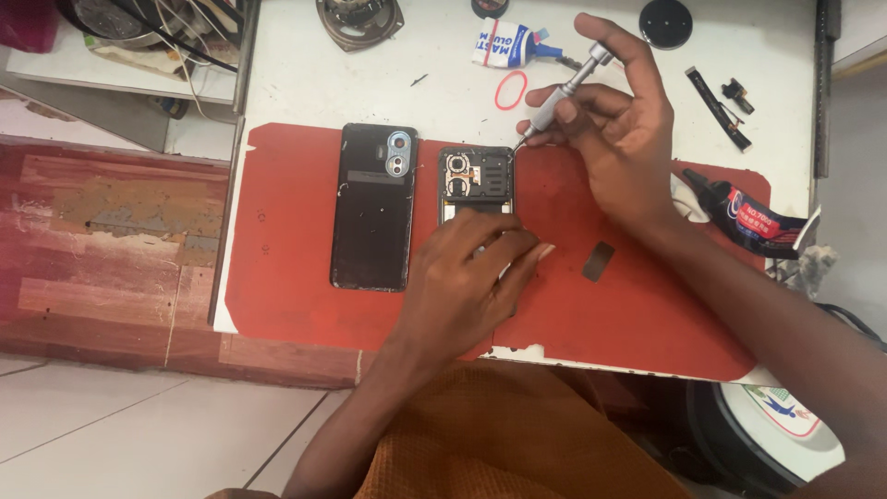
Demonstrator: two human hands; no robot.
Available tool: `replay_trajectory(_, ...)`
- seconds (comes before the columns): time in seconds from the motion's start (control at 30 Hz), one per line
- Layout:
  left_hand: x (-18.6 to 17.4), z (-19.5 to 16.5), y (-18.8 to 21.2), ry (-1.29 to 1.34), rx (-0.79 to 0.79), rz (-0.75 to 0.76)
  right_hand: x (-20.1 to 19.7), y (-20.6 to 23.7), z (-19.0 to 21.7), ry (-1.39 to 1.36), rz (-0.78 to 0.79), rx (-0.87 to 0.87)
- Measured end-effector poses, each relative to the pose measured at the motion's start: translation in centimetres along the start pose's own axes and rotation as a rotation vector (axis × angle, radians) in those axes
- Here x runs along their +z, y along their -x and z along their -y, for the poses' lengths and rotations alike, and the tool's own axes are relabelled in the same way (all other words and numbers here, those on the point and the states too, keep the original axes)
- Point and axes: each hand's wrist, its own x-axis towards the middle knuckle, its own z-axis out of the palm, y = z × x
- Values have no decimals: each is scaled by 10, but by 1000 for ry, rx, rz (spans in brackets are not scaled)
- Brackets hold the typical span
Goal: The person reassembles a smartphone by screwing the back cover onto the chassis, then powers it on to confirm the display works. They then begin disassembling a second smartphone by removing screws from its back cover.
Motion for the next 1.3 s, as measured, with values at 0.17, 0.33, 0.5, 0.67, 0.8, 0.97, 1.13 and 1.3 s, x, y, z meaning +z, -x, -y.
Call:
replay_trajectory(0.17,2,2,1,-4,-116,46,-2,-3,-3,-194,-40,138)
replay_trajectory(0.33,2,3,1,7,-159,52,-6,-7,-4,-321,-93,235)
replay_trajectory(0.5,4,2,2,2,-207,-9,-7,-8,-3,-350,-60,217)
replay_trajectory(0.67,4,3,1,79,-371,-103,-2,-4,7,-448,20,265)
replay_trajectory(0.8,3,1,1,122,-378,-119,4,1,17,-368,92,244)
replay_trajectory(0.97,-1,-3,1,68,-298,-207,10,3,21,-365,104,209)
replay_trajectory(1.13,-4,-5,0,40,-248,-235,10,3,21,-353,112,211)
replay_trajectory(1.3,-5,-6,-1,36,-276,-229,10,4,19,-362,123,208)
